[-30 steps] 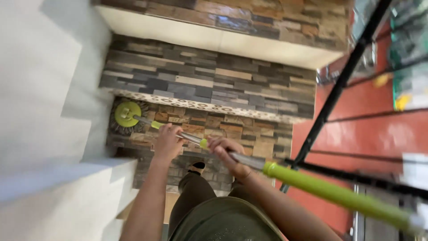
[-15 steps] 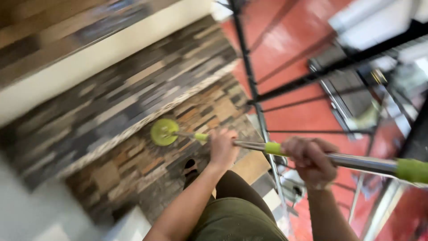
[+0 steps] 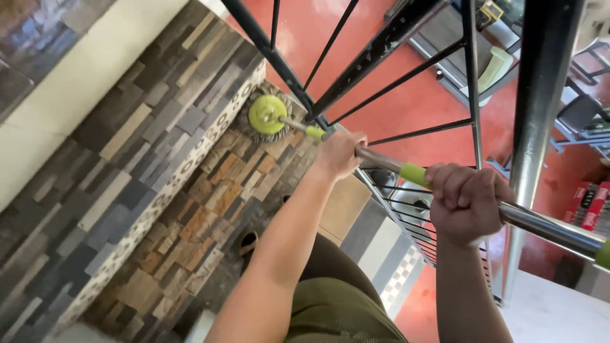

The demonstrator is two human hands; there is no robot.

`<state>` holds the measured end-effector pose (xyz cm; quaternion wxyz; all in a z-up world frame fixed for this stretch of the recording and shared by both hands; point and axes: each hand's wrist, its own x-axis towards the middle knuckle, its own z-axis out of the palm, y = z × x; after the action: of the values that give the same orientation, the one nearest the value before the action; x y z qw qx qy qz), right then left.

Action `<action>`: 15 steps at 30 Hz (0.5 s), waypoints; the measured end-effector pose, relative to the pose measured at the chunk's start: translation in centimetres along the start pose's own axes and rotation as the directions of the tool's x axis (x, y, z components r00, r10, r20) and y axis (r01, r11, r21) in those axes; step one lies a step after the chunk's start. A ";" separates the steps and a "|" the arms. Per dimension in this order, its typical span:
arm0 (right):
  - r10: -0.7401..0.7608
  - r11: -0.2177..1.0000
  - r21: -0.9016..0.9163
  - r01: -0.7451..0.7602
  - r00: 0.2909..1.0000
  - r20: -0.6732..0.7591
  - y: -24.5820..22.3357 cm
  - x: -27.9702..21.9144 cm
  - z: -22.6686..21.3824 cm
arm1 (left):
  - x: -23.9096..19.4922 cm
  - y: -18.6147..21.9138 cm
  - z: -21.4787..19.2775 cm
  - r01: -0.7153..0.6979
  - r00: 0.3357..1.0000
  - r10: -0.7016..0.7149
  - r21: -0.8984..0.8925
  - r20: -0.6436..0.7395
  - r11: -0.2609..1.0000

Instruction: Mopping the tiled steps of a staircase.

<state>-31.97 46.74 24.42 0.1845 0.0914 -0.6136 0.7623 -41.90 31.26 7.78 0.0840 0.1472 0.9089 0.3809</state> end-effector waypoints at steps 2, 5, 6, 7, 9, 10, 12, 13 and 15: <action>0.007 1.000 -0.002 -0.007 0.999 0.044 -0.9 -0.8 1.1 | -2.4 -0.1 -0.3 0.019 0.994 -0.034 -0.134 -0.103 0.991; 0.052 0.998 -0.039 -0.049 0.997 0.060 -1.9 -2.4 2.2 | -7.5 -0.4 -1.3 0.134 0.987 -0.146 -0.165 -0.061 0.977; 0.065 0.998 -0.028 -0.063 0.996 0.069 -2.2 -3.2 2.9 | -9.9 -0.8 -1.5 0.152 0.984 -0.164 -0.162 -0.063 0.975; 0.136 0.991 -0.005 -0.136 0.987 0.081 -2.4 -4.0 3.6 | -12.5 -1.3 -1.8 0.152 0.979 -0.173 -0.188 -0.104 0.970; 0.202 0.978 0.031 -0.206 0.974 0.103 -1.6 -6.3 5.4 | -17.3 -3.3 -2.5 0.153 0.970 -0.186 -0.202 -0.156 0.967; 0.210 0.967 0.114 -0.227 0.968 0.137 -0.7 -7.8 6.1 | -20.0 -4.4 -2.6 0.197 0.973 -0.211 -0.137 -0.098 0.971; 0.222 0.945 0.203 -0.257 0.958 0.180 1.7 -11.4 7.9 | -25.9 -7.6 -2.3 0.249 0.967 -0.252 -0.066 -0.044 0.966; 0.243 0.908 0.284 -0.308 0.939 0.242 3.3 -13.5 8.9 | -29.0 -9.6 -2.0 0.276 0.956 -0.280 -0.053 -0.083 0.960; 0.259 0.859 0.360 -0.364 0.916 0.306 6.6 -18.1 11.1 | -35.2 -13.4 -1.5 0.307 0.943 -0.309 -0.039 -0.123 0.951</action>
<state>-18.93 31.79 14.43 -0.0433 0.1211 -0.4647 0.8761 -11.86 9.61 0.66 0.0857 -0.0222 0.9206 0.3803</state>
